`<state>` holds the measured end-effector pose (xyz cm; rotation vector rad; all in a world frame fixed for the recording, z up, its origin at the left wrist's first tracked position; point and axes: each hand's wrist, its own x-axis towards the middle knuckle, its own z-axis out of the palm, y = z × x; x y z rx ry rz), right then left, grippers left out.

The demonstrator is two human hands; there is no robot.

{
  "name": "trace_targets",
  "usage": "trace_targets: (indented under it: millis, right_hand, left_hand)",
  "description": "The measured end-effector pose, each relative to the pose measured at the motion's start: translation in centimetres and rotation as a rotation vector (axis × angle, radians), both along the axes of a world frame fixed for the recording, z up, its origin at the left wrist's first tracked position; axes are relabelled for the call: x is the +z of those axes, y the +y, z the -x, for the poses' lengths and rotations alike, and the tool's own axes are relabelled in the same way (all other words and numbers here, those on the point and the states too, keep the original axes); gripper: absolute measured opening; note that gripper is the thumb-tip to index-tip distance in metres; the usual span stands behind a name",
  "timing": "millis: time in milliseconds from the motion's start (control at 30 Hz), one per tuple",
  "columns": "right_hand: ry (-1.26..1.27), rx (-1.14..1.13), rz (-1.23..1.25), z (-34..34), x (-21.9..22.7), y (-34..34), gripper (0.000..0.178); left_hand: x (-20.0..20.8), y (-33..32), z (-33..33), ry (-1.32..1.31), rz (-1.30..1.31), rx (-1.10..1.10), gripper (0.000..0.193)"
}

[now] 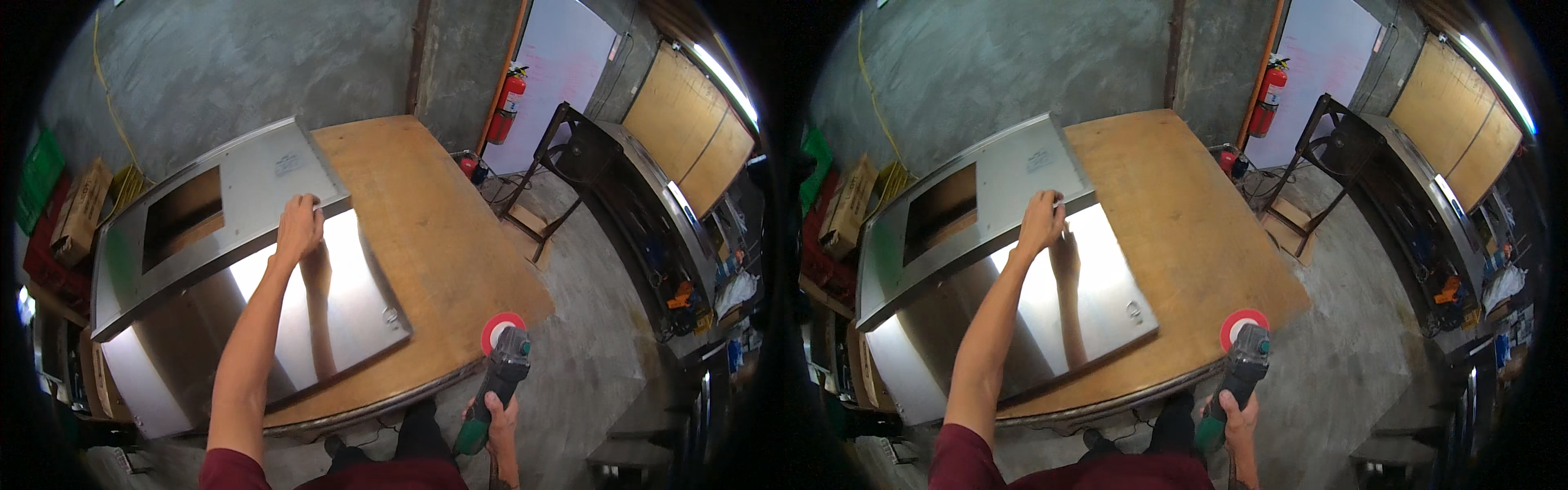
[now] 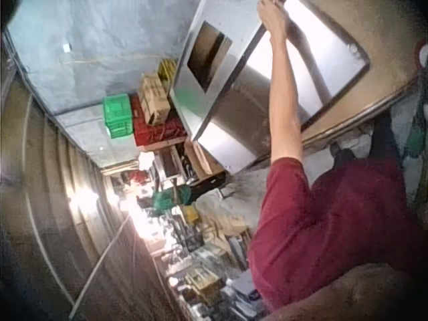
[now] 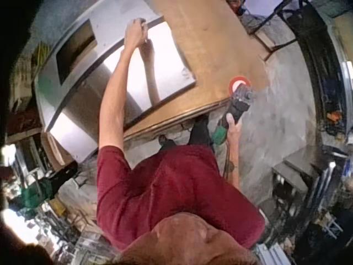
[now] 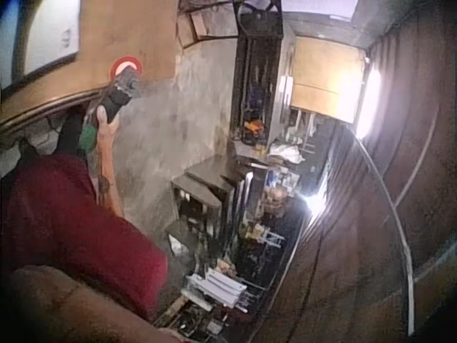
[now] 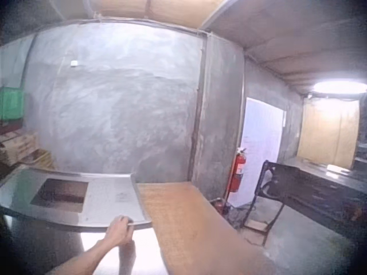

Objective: The person uses a handheld angle grinder with a red polishing pad to smooth and polish the edges and surfaces of a large stainless steel enclosure. The person repositions the enclosure on the workbench to access different sides and continues polishing the metal surfaces.

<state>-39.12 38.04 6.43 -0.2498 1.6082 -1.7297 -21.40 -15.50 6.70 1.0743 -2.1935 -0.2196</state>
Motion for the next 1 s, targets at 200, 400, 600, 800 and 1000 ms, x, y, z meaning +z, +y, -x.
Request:
trace_targets:
  millis: [200, 400, 600, 800, 1000]
  right_hand:
    - [-0.033, 0.075, -0.094, 14.1, -2.0, -0.6, 0.059]
    - [-0.101, -0.036, -0.145, 23.9, -4.0, 0.0, 0.054]
    - [-0.130, -0.108, -0.162, 27.4, -6.0, 2.7, 0.053]
    - [-0.065, -0.144, -0.123, 26.2, -4.1, 2.4, 0.060]
    - [0.078, -0.204, -0.036, 22.4, -1.9, 1.1, 0.061]
  left_hand:
    - [-4.4, -14.3, 9.5, -0.378, -0.132, 0.390, 0.057]
    - [-7.8, -16.4, 12.9, -0.384, -0.145, 0.633, 0.048]
    - [-6.3, -13.3, 14.1, -0.359, -0.186, 0.602, 0.052]
    - [-7.3, -5.6, 19.8, -0.342, -0.258, 0.420, 0.072]
    - [-4.3, 7.7, 29.4, -0.027, -0.339, 0.213, 0.061]
